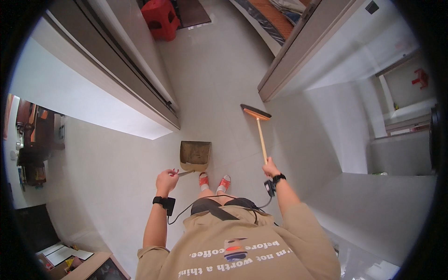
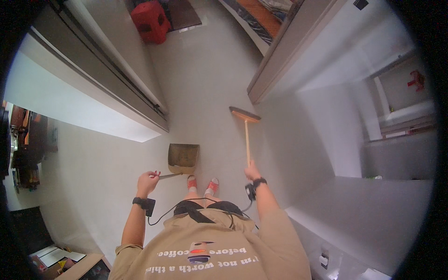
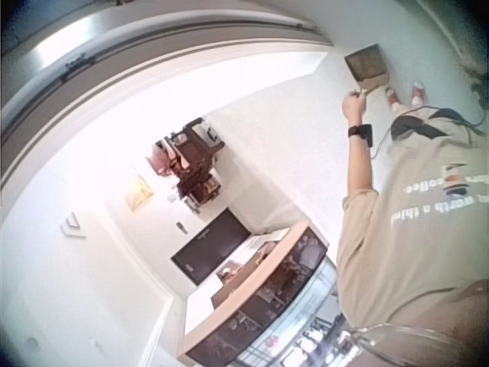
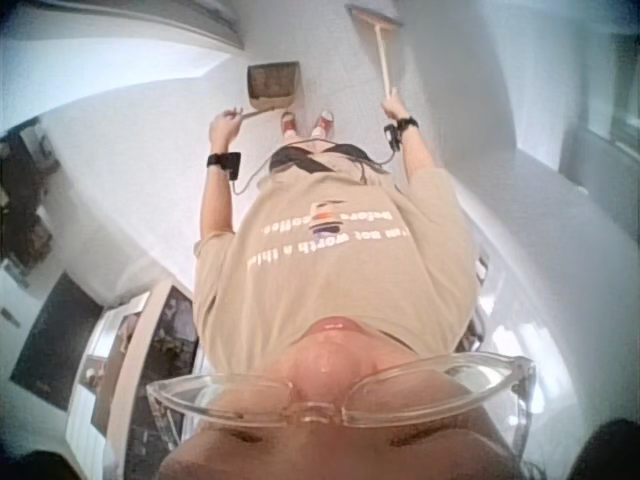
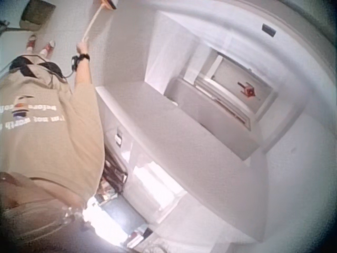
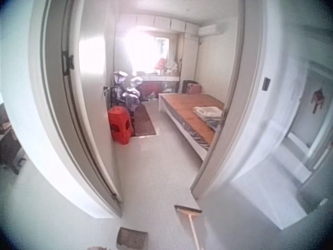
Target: Sweep the floor of the room using a broom and dustpan.
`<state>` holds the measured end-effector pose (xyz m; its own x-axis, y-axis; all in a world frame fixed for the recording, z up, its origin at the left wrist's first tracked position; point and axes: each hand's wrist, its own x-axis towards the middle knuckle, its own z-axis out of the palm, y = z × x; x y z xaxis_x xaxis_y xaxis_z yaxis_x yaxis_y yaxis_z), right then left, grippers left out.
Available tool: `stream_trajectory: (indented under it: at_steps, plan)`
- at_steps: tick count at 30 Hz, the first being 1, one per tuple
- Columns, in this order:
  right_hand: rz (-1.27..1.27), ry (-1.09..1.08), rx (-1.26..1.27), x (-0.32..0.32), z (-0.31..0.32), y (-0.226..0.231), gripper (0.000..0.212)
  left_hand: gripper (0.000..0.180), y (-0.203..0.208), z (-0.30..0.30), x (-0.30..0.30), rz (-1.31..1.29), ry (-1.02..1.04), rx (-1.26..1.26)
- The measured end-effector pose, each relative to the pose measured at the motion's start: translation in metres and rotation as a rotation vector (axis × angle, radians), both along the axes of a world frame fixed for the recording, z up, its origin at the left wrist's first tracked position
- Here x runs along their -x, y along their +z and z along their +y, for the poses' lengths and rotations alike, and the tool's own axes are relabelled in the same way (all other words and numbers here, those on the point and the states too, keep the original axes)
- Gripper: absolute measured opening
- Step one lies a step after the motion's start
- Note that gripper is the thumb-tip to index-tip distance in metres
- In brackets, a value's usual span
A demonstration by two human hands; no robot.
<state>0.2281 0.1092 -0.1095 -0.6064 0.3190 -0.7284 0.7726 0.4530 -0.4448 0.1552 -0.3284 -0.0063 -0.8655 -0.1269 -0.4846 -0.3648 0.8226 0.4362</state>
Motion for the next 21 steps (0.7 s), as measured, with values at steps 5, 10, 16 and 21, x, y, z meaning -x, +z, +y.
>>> stream_trajectory:
  at_steps: [5, 10, 16, 21]
  plan:
    - [-0.124, 0.093, 0.096, -0.072, 0.003, 0.068, 0.042, 0.026, 0.004, 0.007, 0.003, -0.027, -0.036, 0.039]
    - [-0.179, -0.284, 0.459, -0.074, -0.004, 0.128, 0.044, 0.028, -0.009, -0.002, 0.004, 0.027, -0.085, -0.009]
    - [-0.068, -0.607, 0.767, -0.055, 0.013, 0.153, 0.01, 0.028, -0.014, -0.02, -0.008, -0.035, -0.154, -0.107]
    - [0.13, -0.315, 0.667, -0.007, 0.002, 0.111, 0.009, 0.028, -0.01, -0.057, -0.034, -0.095, -0.156, -0.118]
